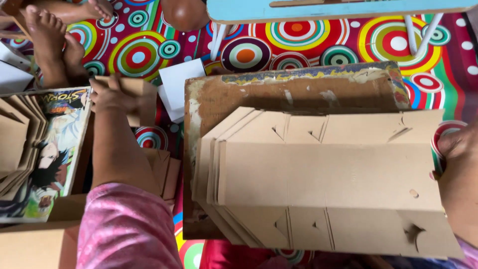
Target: Folding flat cardboard templates into small boxes
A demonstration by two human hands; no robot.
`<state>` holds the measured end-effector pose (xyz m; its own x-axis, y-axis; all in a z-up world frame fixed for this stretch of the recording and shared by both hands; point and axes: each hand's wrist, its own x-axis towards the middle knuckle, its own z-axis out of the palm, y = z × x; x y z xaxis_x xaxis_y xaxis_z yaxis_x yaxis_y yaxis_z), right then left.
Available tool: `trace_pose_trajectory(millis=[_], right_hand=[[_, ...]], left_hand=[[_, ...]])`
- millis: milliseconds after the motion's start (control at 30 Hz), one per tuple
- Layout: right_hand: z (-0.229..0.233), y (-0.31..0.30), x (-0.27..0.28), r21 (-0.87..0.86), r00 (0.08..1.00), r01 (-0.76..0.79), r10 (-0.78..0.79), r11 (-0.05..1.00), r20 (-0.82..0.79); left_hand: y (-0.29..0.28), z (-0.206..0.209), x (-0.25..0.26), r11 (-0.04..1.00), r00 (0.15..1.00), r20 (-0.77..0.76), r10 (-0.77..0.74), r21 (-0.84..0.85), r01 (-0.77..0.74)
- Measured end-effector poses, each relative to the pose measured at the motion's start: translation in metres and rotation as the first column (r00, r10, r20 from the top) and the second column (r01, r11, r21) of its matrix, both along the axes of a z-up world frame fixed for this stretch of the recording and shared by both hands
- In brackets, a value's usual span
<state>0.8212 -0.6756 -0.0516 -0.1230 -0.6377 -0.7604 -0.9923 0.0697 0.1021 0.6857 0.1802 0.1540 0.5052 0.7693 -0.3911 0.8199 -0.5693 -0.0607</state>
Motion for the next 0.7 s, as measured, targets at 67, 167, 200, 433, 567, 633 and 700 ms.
trace_pose_trajectory(millis=[67,167,200,433,567,633,700], right_hand=[[-0.004,-0.005,0.001,0.010,0.998,0.025,-0.025,1.000,-0.059],[-0.023,-0.013,-0.003,-0.128,0.996,-0.089,0.092,0.988,0.021],[-0.021,0.000,-0.081,-0.127,0.994,-0.108,0.111,0.986,0.010],[0.003,0.113,-0.391,-0.210,-0.092,-0.976,0.782,0.050,0.616],[-0.006,0.109,-0.391,-0.266,-0.179,-0.964,0.783,-0.018,0.595],[-0.007,0.107,-0.393,-0.285,-0.194,-0.958,0.776,-0.019,0.600],[0.000,0.108,-0.393,-0.304,-0.209,-0.953,0.770,-0.021,0.603]], left_hand=[[-0.002,0.023,-0.004,0.998,0.993,0.121,0.005,-0.057,0.002],[-0.035,0.075,-0.023,0.996,0.998,0.004,-0.069,-0.062,0.069],[-0.042,0.081,-0.038,0.997,0.999,-0.006,-0.050,-0.063,0.050],[-0.036,0.037,-0.073,0.981,0.950,-0.246,-0.191,-0.038,0.188],[-0.052,0.026,-0.077,0.981,0.864,-0.473,-0.174,-0.011,0.192],[-0.058,0.029,-0.082,0.984,0.882,-0.440,-0.166,-0.013,0.178],[-0.063,0.032,-0.083,0.986,0.900,-0.407,-0.156,-0.017,0.163]])
